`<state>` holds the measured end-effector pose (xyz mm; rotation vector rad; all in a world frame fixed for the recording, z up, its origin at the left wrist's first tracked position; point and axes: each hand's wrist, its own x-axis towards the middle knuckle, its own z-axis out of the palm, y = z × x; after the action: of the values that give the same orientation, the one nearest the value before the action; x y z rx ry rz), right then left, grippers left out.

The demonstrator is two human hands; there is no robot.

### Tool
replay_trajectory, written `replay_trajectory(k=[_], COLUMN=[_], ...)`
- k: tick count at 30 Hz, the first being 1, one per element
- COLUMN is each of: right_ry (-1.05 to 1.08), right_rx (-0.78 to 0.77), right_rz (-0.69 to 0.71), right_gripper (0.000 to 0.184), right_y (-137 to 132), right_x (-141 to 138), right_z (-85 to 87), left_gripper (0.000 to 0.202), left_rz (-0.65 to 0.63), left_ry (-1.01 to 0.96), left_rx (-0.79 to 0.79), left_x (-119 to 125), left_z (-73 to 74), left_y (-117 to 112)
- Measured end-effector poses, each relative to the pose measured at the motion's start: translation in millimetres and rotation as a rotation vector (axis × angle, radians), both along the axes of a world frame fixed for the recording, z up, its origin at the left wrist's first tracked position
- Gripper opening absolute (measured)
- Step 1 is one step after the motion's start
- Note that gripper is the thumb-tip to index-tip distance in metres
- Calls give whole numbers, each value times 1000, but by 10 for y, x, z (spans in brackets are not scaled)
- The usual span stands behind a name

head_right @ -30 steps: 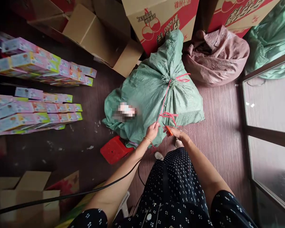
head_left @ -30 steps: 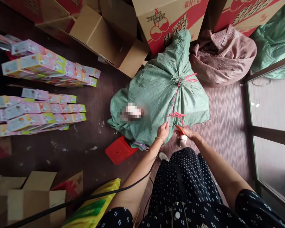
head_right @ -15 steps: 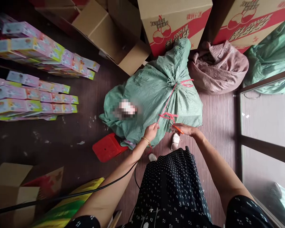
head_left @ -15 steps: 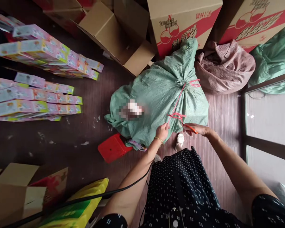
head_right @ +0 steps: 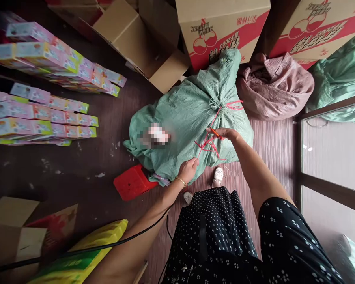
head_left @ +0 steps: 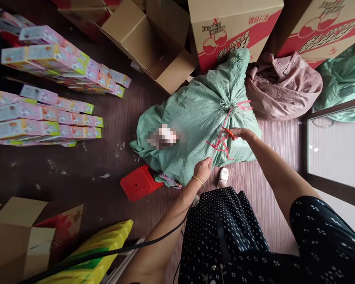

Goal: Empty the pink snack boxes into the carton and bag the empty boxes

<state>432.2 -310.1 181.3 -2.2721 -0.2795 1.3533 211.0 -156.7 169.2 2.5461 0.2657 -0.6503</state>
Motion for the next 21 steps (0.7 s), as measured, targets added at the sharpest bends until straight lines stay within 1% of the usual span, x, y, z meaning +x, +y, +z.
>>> replay_trajectory(k=[3, 6, 10, 14, 16, 19, 21], right_ry=[-72, -133, -50, 43, 34, -36, -79], right_rx=[-54, -30, 91, 116, 88, 55, 60], right_rz=[2, -7, -5, 51, 68, 94, 99], right_gripper=[64, 64, 72, 78, 80, 81, 80], right_y=[74, 58, -9, 35, 88, 138, 121], right_x=[-11, -63, -55, 78, 144, 197, 190], right_z=[3, 8, 34, 46, 33, 28, 54], left_gripper=[34, 35, 35, 35, 35, 34, 33], left_rz=[-6, -1, -39, -104, -119, -133, -83], left_ry=[-8, -16, -28, -41, -53, -76, -89], left_rx=[-5, -4, 11, -8, -28, -83, -127], left_x=[-23, -53, -71, -37, -33, -94, -186], left_z=[61, 155, 286, 372, 380, 341, 294], left_y=[-11, 14, 54, 17, -25, -55, -8])
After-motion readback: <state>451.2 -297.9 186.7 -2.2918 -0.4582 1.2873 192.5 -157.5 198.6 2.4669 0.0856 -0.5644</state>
